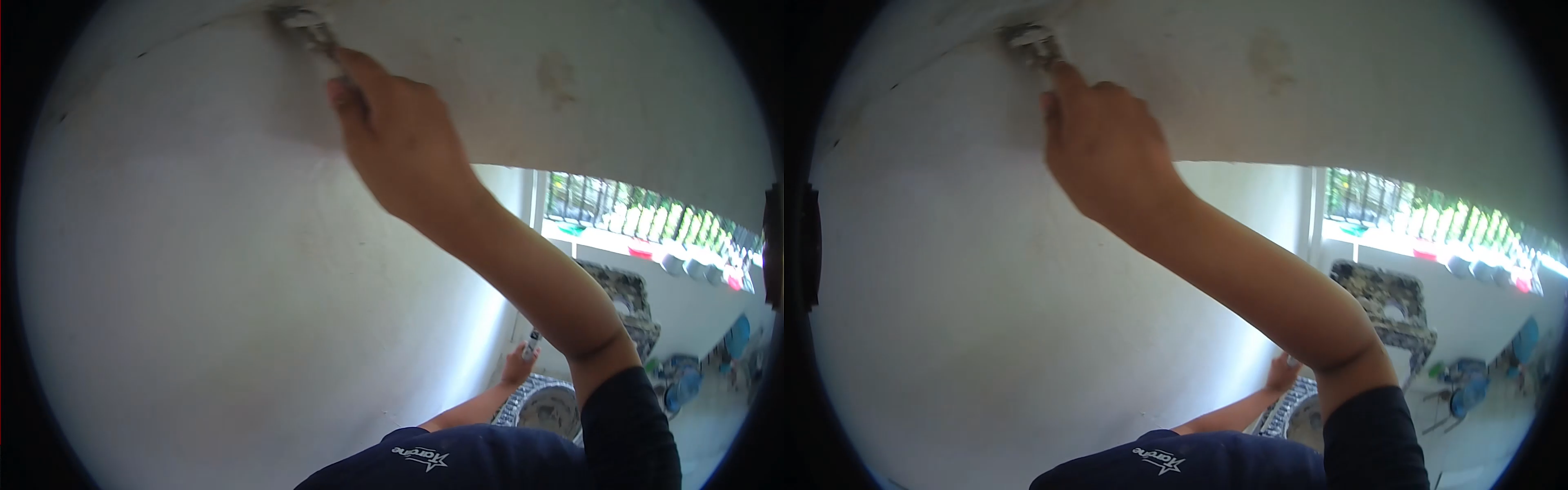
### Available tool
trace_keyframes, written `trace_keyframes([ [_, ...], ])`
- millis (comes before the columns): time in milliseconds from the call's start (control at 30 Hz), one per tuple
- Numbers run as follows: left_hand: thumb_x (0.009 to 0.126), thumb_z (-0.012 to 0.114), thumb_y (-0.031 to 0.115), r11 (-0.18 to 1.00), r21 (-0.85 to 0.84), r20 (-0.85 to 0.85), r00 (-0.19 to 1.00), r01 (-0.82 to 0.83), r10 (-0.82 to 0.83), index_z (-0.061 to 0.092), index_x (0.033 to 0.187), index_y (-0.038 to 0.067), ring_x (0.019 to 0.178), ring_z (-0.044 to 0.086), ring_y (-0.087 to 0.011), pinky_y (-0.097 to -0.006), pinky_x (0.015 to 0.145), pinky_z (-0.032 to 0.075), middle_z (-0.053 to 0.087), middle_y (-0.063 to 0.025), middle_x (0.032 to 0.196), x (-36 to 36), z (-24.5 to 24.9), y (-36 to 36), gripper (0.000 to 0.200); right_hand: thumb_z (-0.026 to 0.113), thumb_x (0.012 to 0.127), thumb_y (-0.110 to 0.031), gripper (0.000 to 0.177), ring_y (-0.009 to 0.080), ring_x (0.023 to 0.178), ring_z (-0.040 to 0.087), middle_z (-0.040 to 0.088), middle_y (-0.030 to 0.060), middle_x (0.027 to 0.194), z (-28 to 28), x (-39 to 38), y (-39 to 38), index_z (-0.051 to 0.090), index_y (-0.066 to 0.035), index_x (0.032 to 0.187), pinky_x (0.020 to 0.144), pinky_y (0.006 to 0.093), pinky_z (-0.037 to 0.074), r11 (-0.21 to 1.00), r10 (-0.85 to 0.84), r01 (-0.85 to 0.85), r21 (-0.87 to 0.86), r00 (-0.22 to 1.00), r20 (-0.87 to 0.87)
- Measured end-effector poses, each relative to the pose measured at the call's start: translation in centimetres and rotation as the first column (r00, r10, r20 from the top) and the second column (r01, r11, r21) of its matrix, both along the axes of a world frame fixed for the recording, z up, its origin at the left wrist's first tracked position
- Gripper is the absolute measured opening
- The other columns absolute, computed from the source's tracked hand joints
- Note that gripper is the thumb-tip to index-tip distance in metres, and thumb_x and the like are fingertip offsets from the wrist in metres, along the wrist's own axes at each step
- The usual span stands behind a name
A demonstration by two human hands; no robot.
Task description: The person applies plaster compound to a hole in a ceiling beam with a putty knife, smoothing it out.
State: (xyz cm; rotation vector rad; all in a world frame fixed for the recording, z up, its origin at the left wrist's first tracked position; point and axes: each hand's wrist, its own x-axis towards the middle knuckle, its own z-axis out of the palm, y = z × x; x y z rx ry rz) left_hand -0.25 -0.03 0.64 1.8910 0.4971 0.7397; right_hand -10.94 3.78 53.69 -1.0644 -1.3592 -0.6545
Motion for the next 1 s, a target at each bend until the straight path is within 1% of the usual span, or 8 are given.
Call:
trace_keyframes([
  [67,0.093,0.065,0.038,0.999,0.041,0.036,0.999,-0.010,0.008,0.062,0.109,0.002,0.090,0.064,-0.0504,-0.0524,0.072,0.052,0.066,-0.0302,0.086,0.4,-1.0,0.4,0.039,0.051,0.100,-0.020,0.038,0.0403,0.071,0.067,0.063,0.0258,0.078,0.0,0.4,0.4,0.053,0.002,0.131,0.066,0.0472,0.056,0.999,-0.047,0.047,-0.004,0.997,0.053],
  [267,0.094,0.064,0.038,0.999,0.038,0.079,0.996,0.026,-0.029,0.061,0.098,0.002,0.080,0.065,-0.0477,-0.0506,0.068,0.052,0.066,-0.0253,0.077,0.5,-0.7,0.1,0.036,0.053,0.101,-0.021,0.042,0.0417,0.066,0.066,0.062,0.0227,0.075,-0.9,1.2,3.5,0.051,0.003,0.135,0.061,0.0484,0.054,0.977,-0.184,0.200,-0.067,0.962,0.201],
  [367,0.094,0.064,0.035,0.999,0.041,0.075,0.997,0.017,-0.020,0.061,0.100,0.002,0.082,0.064,-0.0493,-0.0512,0.068,0.051,0.066,-0.0261,0.078,0.3,-0.6,0.3,0.034,0.054,0.100,-0.020,0.042,0.0387,0.064,0.066,0.062,0.0231,0.072,-1.2,0.5,4.2,0.050,0.005,0.134,0.058,0.0473,0.053,0.987,-0.158,0.156,0.028,0.973,0.169],
  [567,0.095,0.064,0.035,0.999,0.011,0.097,0.995,0.036,-0.037,0.059,0.108,0.002,0.093,0.062,-0.0504,-0.0525,0.071,0.051,0.067,-0.0286,0.085,0.1,-0.2,0.1,0.036,0.056,0.099,-0.015,0.040,0.0349,0.057,0.064,0.061,0.0217,0.064,0.2,-0.2,2.1,0.050,0.006,0.133,0.054,0.0448,0.051,0.994,-0.048,0.061,-0.090,0.989,0.138],
  [667,0.095,0.064,0.035,0.999,0.010,0.033,0.998,0.044,-0.044,0.059,0.107,0.002,0.093,0.062,-0.0508,-0.0540,0.076,0.052,0.068,-0.0286,0.089,0.2,-0.2,0.4,0.036,0.056,0.098,-0.016,0.044,0.0333,0.054,0.065,0.060,0.0194,0.061,-1.1,0.3,1.6,0.050,0.008,0.135,0.052,0.0392,0.056,0.987,-0.119,0.141,-0.075,0.962,0.245],
  [767,0.095,0.064,0.035,0.998,-0.027,0.012,0.998,0.063,-0.063,0.059,0.107,0.001,0.093,0.063,-0.0509,-0.0539,0.076,0.052,0.067,-0.0291,0.090,-0.3,0.7,0.3,0.036,0.053,0.102,-0.012,0.037,0.0243,0.049,0.060,0.060,0.0160,0.063,-3.7,1.4,0.8,0.049,0.007,0.133,0.051,0.0387,0.048,0.982,-0.112,0.152,-0.110,0.945,0.307],
  [867,0.095,0.063,0.036,0.998,-0.007,-0.004,0.998,0.056,-0.056,0.059,0.107,0.001,0.093,0.063,-0.0510,-0.0538,0.076,0.052,0.067,-0.0294,0.090,-0.1,0.6,0.4,0.037,0.051,0.104,-0.014,0.036,0.0180,0.047,0.055,0.059,0.0125,0.062,-4.4,1.9,-1.3,0.051,0.007,0.133,0.049,0.0352,0.044,0.974,-0.023,0.078,-0.214,0.968,0.250],
  [1000,0.096,0.063,0.037,0.998,-0.030,0.021,0.998,0.062,-0.061,0.059,0.107,0.001,0.091,0.063,-0.0506,-0.0535,0.076,0.052,0.068,-0.0285,0.088,-0.2,0.9,0.1,0.038,0.050,0.105,-0.017,0.036,0.0163,0.046,0.051,0.056,0.0102,0.059,-3.1,2.2,-3.2,0.054,0.006,0.132,0.048,0.0333,0.041,0.993,0.048,-0.034,-0.115,0.992,0.114],
])
